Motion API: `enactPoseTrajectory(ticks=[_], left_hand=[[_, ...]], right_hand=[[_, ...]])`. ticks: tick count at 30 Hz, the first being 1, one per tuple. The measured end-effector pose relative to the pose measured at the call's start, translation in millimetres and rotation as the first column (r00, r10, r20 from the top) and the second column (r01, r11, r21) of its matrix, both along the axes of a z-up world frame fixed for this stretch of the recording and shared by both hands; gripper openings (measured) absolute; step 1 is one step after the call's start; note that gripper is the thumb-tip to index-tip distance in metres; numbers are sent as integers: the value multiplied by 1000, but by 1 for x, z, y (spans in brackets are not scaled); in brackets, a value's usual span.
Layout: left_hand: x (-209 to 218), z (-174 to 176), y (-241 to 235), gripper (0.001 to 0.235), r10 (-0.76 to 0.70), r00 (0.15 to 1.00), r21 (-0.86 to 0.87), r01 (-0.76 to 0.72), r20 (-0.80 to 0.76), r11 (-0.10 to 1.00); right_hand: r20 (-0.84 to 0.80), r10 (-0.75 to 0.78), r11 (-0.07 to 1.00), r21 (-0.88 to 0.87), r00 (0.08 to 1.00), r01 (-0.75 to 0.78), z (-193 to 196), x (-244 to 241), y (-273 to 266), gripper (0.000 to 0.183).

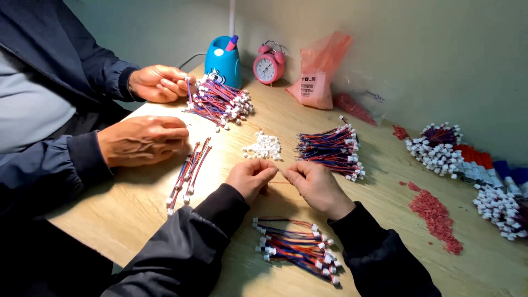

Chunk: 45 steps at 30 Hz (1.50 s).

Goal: Assembling small electrical wire connectors by hand at a workbench

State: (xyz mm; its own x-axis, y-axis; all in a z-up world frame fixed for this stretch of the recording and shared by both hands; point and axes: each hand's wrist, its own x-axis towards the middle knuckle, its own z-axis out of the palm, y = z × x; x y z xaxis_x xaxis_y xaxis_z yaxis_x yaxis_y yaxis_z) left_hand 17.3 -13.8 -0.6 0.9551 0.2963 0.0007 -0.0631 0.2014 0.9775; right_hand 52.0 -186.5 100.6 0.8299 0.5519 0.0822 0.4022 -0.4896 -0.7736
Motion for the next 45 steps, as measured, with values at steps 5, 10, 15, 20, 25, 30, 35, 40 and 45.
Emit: enactPoseTrajectory(ticks=[5, 10, 15, 20, 25, 30, 35, 40, 45], left_hand=[[1, 1, -3, 14, 54, 999, 20, -54, 0, 998], [-1, -7, -3, 15, 66, 998, 29, -66, -9, 997], [1, -11, 5, 24, 28, 999, -121, -32, -39, 992], [-1, -11, 4, 26, 18, 998, -139, -25, -56, 990], [-4, -5, 2, 22, 7, 998, -98, -13, -68, 995], [-7, -3, 1, 19, -7, 998, -75, 1, -68, 997], [-3, -4, 0, 20, 23, 999, -109, -26, -28, 994], [3, -21, 3, 27, 72, 997, -181, -72, -2, 981], [3, -9, 3, 36, 25, 998, -406, -49, -64, 912]], right_hand=[[-48, -33, 999, -6, 998, 33, -14, 20, 1, 11], [-106, -88, 996, -8, 990, 88, -32, 26, 3, 11], [-109, -93, 996, 9, 990, 94, -28, 24, 3, 9], [-114, -88, 995, 36, 990, 92, -22, 17, 3, 8], [-129, -40, 994, 93, 991, 52, -9, 7, 2, 6], [-58, -25, 999, 36, 998, 27, -2, 2, 1, 5], [-67, -51, 995, 82, 996, 56, -11, 14, 2, 5], [-47, -35, 977, 209, 998, 44, 35, -2, -11, 8], [118, 80, 924, 364, 990, -118, 112, -46, -51, 10]])
